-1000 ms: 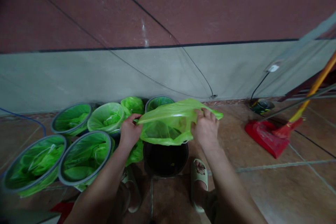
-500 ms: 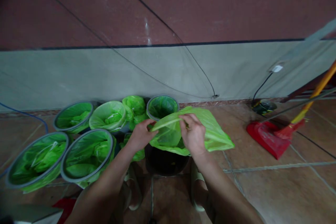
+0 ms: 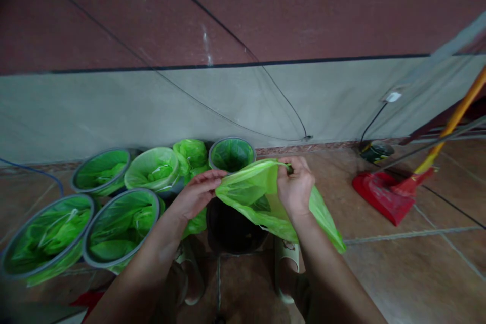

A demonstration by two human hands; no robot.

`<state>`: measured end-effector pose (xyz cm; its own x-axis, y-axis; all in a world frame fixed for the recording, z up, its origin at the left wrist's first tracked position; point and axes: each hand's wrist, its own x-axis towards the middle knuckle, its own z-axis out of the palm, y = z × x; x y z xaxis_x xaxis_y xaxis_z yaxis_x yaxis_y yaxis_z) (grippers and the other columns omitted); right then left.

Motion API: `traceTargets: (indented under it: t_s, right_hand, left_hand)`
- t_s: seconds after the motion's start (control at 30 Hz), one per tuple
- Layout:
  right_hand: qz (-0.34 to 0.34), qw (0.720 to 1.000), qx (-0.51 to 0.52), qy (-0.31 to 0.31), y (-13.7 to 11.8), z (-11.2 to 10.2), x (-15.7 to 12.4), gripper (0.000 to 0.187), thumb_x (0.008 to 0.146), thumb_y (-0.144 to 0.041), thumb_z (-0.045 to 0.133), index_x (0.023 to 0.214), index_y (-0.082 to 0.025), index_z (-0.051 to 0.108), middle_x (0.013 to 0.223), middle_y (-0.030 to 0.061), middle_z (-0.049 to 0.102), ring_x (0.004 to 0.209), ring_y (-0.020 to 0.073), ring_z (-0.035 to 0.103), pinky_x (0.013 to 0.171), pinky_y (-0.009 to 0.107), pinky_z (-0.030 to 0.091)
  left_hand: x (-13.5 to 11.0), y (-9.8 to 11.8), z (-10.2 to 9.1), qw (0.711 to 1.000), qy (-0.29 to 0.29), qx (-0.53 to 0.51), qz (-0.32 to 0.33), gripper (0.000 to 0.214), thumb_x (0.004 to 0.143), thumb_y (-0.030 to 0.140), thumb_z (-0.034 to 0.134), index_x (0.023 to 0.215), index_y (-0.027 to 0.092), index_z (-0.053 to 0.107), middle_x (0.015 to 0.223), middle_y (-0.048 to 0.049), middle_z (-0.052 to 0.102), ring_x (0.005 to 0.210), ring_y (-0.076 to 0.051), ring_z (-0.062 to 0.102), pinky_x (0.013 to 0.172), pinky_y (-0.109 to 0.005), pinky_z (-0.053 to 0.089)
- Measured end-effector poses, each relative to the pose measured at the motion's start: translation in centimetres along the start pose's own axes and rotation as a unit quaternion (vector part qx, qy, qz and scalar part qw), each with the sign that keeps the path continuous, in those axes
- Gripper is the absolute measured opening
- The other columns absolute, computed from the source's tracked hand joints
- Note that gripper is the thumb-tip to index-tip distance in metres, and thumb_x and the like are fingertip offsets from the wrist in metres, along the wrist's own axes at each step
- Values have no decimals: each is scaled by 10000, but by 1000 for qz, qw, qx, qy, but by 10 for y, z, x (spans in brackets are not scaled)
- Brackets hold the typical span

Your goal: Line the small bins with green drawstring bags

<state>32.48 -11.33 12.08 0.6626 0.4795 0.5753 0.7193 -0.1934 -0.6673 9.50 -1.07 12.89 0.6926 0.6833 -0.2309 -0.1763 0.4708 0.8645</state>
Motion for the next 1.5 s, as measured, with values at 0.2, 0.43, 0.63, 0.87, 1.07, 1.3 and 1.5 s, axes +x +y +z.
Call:
traceTargets:
  t_s: [0.2,0.43,0.63,0.87,1.07,1.3,1.5]
  right_hand:
    - [29,1000,-8,-3,4,1,1,182,798,-273,560,805,-181,717,785,30,664,631,158,556,662,304,448]
    - [-35,997,-20,-71,-3,2,-4,176,860,-282,566,889,-201,720,901,51,698,714,179,615,726,318,508]
    - [-125,952,-72,-269,2,7,-11,312,864,-308,662,1158,-212,700,1215,70,679,732,164,668,777,343,567]
    - [-132,920,-162,-333,17,17,-24,472,833,-193,685,1300,-185,620,1340,112,638,1072,274,696,977,403,550]
    - [-103,903,-236,-345,8,20,-36,594,878,-304,677,1423,-138,511,1453,178,555,1183,330,650,987,438,533]
    - [-74,868,-344,-350,8,38,-56,540,932,-87,450,1471,-99,488,1462,243,540,1154,345,670,916,473,547]
    - [5,893,-329,-307,50,9,-34,431,881,-115,522,1283,-141,674,1323,219,650,860,288,745,770,432,574]
  left_hand:
    - [6,-7,-6,997,-23,67,24,393,605,155,787,996,160,742,898,-28,739,778,-143,649,762,-265,483]
    - [14,-15,-10,849,264,404,216,200,717,109,593,861,192,704,799,-9,673,735,-153,604,761,-279,490]
    - [22,-10,-27,883,359,238,188,231,777,248,540,947,205,691,619,37,567,508,-130,505,573,-266,468]
    - [18,11,-25,914,377,-37,145,353,703,229,560,1023,155,688,607,34,609,473,-116,545,564,-274,511]
    - [14,18,-31,929,316,-137,137,413,720,169,580,1116,139,691,649,16,648,530,-100,592,661,-256,537]
    - [13,21,-41,932,290,-147,159,444,756,139,578,1182,172,700,642,35,619,532,-73,583,699,-223,537]
    - [7,43,-69,883,410,-124,190,386,737,137,529,1091,160,681,585,32,602,511,-103,589,576,-216,524]
